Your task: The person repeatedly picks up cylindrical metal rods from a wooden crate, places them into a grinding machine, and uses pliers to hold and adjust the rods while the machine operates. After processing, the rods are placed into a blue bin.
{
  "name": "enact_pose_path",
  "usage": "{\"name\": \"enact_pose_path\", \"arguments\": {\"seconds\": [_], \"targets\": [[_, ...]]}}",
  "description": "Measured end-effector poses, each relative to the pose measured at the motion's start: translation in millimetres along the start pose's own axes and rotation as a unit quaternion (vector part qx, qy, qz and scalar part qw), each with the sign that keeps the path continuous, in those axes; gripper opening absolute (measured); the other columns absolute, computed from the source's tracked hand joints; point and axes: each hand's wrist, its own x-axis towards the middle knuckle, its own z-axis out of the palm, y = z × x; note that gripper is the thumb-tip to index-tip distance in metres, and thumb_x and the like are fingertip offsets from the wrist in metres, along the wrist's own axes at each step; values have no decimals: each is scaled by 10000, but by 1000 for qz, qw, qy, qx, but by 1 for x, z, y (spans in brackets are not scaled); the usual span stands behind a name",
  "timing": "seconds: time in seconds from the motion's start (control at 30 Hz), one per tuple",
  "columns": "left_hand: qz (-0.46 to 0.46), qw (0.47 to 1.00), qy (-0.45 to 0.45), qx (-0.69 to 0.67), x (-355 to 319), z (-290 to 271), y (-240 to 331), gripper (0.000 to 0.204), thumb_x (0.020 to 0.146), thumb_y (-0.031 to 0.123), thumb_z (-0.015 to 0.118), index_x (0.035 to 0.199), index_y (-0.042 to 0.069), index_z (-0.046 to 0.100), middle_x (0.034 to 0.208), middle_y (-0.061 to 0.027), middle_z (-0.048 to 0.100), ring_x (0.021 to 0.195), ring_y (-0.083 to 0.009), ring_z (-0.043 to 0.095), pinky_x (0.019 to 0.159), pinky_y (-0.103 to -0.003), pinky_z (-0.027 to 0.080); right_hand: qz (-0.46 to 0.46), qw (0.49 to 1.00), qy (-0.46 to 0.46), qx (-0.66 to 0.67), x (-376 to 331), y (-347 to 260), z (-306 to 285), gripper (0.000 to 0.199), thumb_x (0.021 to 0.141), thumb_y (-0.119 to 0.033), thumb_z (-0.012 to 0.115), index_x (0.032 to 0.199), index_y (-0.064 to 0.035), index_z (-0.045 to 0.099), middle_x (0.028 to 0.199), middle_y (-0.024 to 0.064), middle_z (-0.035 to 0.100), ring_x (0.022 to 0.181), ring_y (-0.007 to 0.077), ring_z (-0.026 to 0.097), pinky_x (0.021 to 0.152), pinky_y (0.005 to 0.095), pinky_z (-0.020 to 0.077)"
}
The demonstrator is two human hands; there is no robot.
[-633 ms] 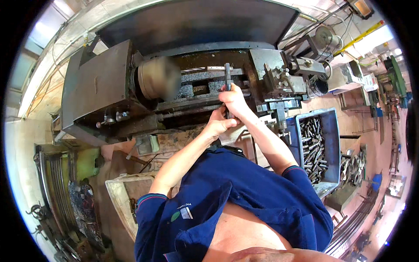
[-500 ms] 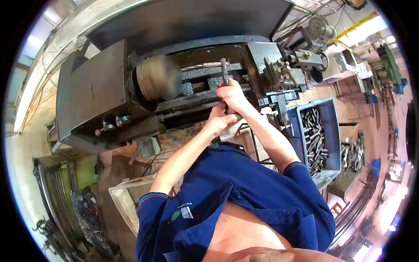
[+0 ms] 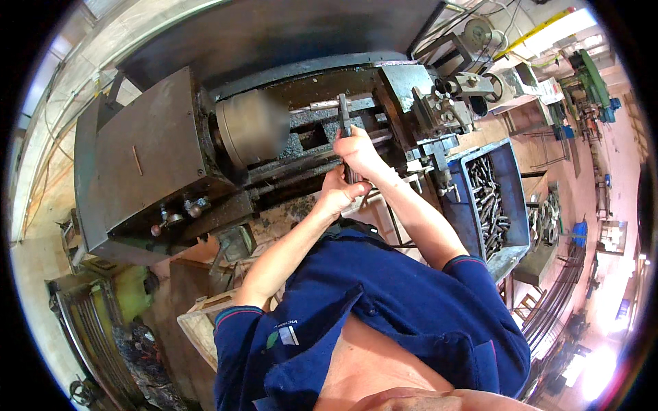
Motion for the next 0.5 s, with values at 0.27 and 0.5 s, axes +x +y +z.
{"name": "enact_pose_path", "arguments": {"seconds": [0.27,0.5], "targets": [[-7,1000,4,1,-10,1,21,487,607,136,735,1010,-25,512,873,-30,568,749,-108,542,629,-225,444,19,995,-47,-88,-5,-26,14,161,632,-101,562,756,-26,493,636,44,470,602,136,455,517,300,386],[-13,1000,20,17,-9,-2,11,444,621,133,723,988,-8,518,828,-19,560,701,-91,528,528,-215,426,-115,979,-29,-165,-3,-16,11,231,605,-124,606,740,38,510,658,158,539,652,277,565,607,334,455]]}}
